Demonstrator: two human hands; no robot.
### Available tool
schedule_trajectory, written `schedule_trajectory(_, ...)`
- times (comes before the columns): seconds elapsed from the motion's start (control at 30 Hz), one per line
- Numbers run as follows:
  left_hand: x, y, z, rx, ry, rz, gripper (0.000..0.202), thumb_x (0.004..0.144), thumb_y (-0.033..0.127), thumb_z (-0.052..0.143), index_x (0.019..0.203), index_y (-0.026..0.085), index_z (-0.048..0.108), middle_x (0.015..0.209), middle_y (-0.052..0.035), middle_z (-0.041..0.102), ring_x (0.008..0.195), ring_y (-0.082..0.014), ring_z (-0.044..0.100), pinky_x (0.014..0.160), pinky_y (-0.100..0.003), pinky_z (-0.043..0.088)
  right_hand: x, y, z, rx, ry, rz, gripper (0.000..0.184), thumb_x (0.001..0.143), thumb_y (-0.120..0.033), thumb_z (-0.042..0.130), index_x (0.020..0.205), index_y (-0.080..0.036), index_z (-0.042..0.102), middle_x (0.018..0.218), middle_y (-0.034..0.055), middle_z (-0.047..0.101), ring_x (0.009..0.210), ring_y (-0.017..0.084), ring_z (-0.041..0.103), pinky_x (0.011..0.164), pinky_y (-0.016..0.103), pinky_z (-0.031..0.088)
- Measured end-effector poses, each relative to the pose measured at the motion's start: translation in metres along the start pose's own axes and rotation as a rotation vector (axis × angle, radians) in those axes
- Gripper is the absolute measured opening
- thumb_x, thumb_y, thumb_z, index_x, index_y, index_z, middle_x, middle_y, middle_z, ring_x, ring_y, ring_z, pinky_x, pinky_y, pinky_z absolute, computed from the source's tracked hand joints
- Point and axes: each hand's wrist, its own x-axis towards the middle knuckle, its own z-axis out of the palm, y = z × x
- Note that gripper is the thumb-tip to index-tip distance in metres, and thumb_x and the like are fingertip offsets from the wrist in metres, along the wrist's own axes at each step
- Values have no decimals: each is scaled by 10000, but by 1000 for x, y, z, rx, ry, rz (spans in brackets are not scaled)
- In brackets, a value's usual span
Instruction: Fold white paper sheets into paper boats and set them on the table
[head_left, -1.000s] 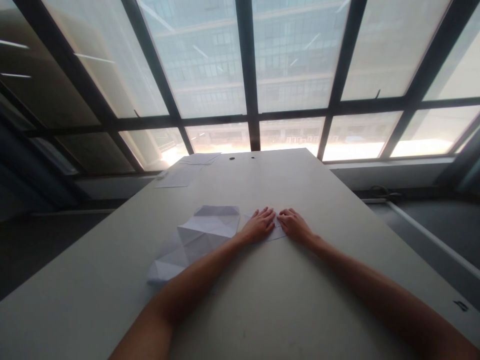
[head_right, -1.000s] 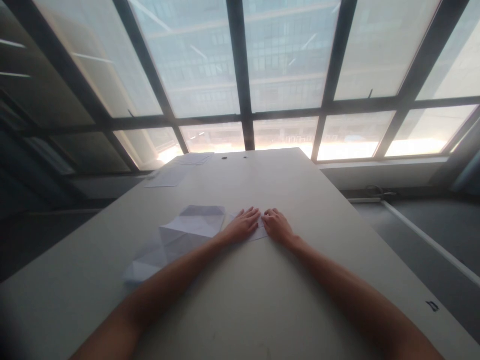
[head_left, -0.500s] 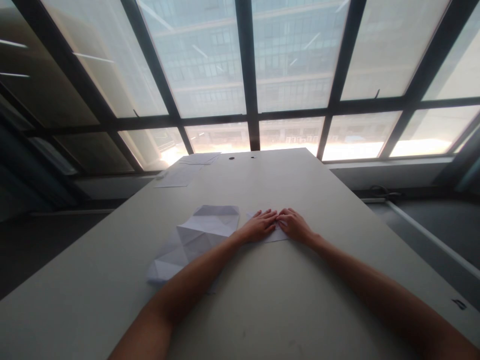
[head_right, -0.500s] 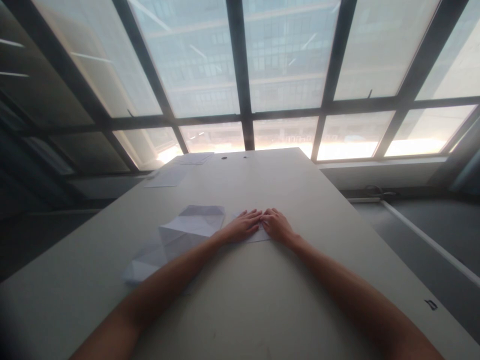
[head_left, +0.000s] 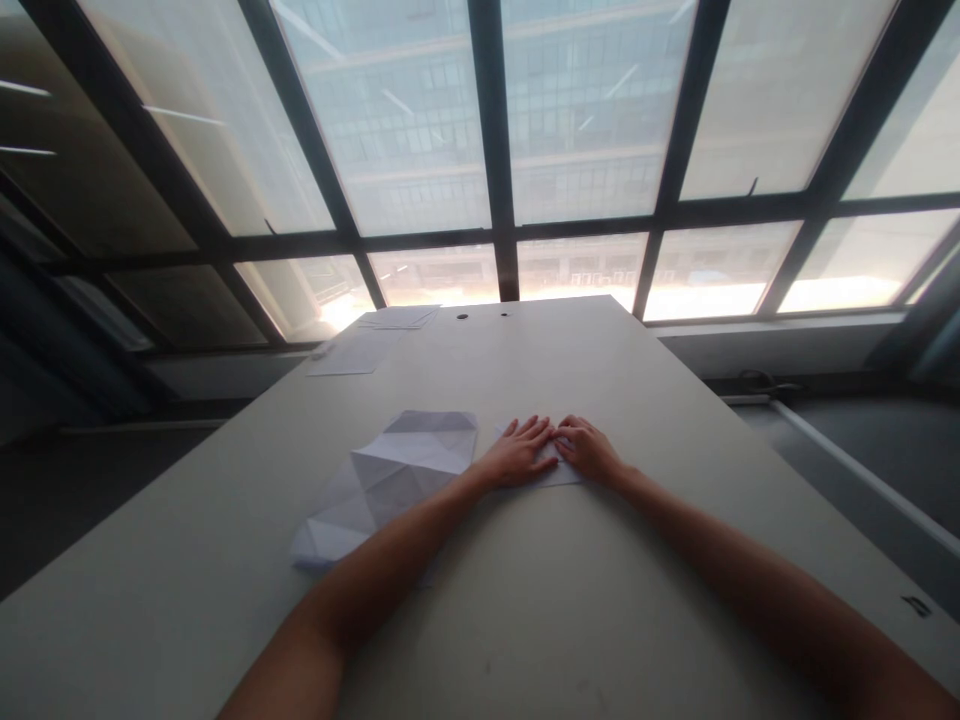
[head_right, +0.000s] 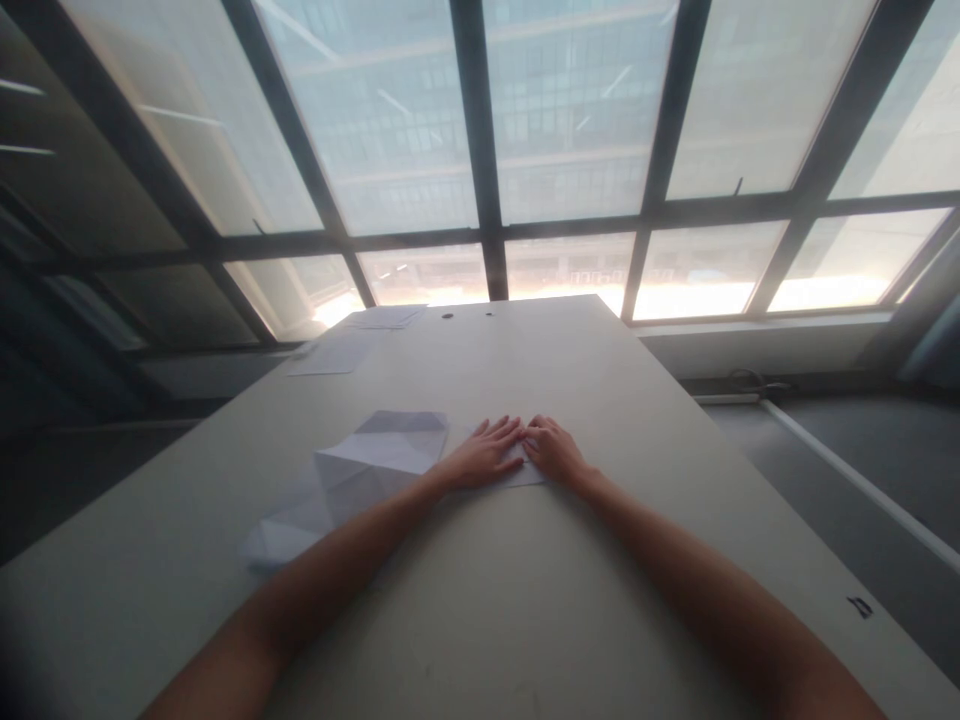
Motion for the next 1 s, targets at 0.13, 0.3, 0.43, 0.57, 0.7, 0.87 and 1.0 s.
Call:
schedule_trajectory(0.13,0,1,-1,18,-16,-40,772,971,674,248,1577,202,171,1630,-114,179,1515,-276,112,1203,-487,57,0,-3,-2,-49,-26,7,208,932,-207,567,1085,-216,708,1120,80,651,1055,196,581,950,295,426)
schedule_trajectory(0.3,1,2,0,-4,12,-58,694,1008,609,189,1571,204,197,1622,-106,218,1512,-254,138,1201,-481,71,-1,-7,-5,-89,-60,-2,246,937,-268,572,1146,-220,693,1156,95,642,1091,214,555,982,327,404)
schedule_trajectory(0.43,1,0,3,-20,44,-41,648,1015,569,247,1560,219,240,1614,-93,254,1503,-257,182,1203,-485,87,-1,-7,-5,-115,-71,4,367,928,-307,579,1281,-224,633,1258,108,630,1196,248,507,1024,388,377)
schedule_trajectory(0.57,2,-3,5,-29,53,-27,651,1012,550,284,1564,211,226,1611,-105,258,1502,-247,189,1208,-477,96,-2,-2,-1,-90,-97,-10,464,934,-321,550,1385,-215,556,1433,120,538,1353,245,417,1117,418,296)
schedule_trajectory(0.7,3,-7,8,-37,41,-39,554,1031,378,267,1556,202,242,1611,-94,266,1501,-230,195,1205,-497,124,-1,2,4,-72,-151,-18,543,948,-335,507,1464,-172,460,1538,139,416,1454,242,306,1186,444,192)
schedule_trajectory(0.87,4,-11,6,-3,119,-236,478,999,254,307,1459,198,423,1555,-109,387,1459,-268,302,1187,-543,169,1,1,6,-128,-180,47,518,961,-327,481,1441,-131,484,1556,169,372,1474,256,265,1197,467,154)
schedule_trajectory(1.0,3,-14,5,29,188,-416,445,986,301,376,1403,181,476,1534,-141,406,1433,-340,320,1146,-605,214,1,-1,4,-163,-156,102,497,966,-314,472,1416,-107,511,1550,191,372,1467,265,281,1192,463,175)
